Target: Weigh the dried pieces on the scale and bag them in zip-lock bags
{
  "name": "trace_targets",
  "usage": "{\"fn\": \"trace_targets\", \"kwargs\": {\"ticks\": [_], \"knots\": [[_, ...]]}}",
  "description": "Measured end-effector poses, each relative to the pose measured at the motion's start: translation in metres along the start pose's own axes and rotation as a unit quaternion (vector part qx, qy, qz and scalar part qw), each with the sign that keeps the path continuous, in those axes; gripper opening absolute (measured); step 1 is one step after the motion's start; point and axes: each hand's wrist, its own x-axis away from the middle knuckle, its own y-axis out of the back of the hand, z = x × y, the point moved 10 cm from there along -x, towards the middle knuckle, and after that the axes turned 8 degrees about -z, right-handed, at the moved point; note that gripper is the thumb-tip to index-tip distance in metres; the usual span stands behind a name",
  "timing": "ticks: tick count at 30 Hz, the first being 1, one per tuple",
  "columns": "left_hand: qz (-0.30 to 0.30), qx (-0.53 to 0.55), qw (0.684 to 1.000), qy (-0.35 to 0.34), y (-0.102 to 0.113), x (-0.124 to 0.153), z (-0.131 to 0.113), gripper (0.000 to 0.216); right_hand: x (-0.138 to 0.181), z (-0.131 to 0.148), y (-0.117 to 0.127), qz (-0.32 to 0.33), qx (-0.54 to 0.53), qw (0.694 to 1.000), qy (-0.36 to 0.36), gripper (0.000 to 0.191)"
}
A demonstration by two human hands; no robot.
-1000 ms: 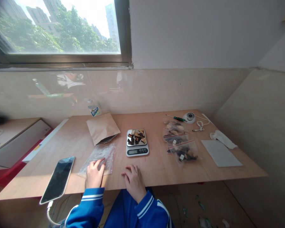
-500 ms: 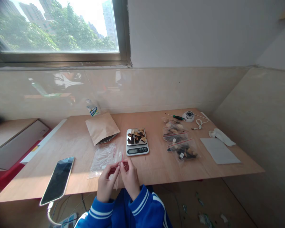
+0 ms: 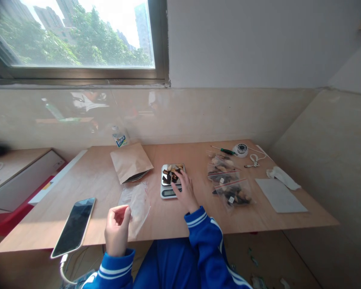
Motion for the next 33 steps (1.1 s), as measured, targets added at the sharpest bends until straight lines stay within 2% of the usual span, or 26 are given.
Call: {"fn": "trace_targets", "kwargs": {"ticks": [4,8,16,24,33], "knots": [[0.004,0.027,1.0,0.015,-0.003,0.002,0.002,0.048,-0.042,-0.027,-0.025,0.078,0.105,0.991,0.008,0.065],[0.013,0.012,0.999,0.03,-0.006,0.003,0.011,0.052,-0.051,-0.053,-0.044,0.13,0.128,0.983,0.004,0.066],[0.05,-0.035,0.998,0.027,-0.014,0.005,0.013,0.056,-0.052,-0.055,-0.035,0.037,0.129,0.989,0.061,0.039],[0.058,-0.055,0.997,-0.015,-0.021,0.01,0.007,0.055,-0.057,-0.052,-0.029,-0.002,0.121,0.99,0.071,0.032],[0.063,-0.03,0.997,0.018,-0.031,0.012,0.027,0.062,-0.056,-0.061,-0.019,-0.046,0.026,0.998,0.046,0.026]]}}
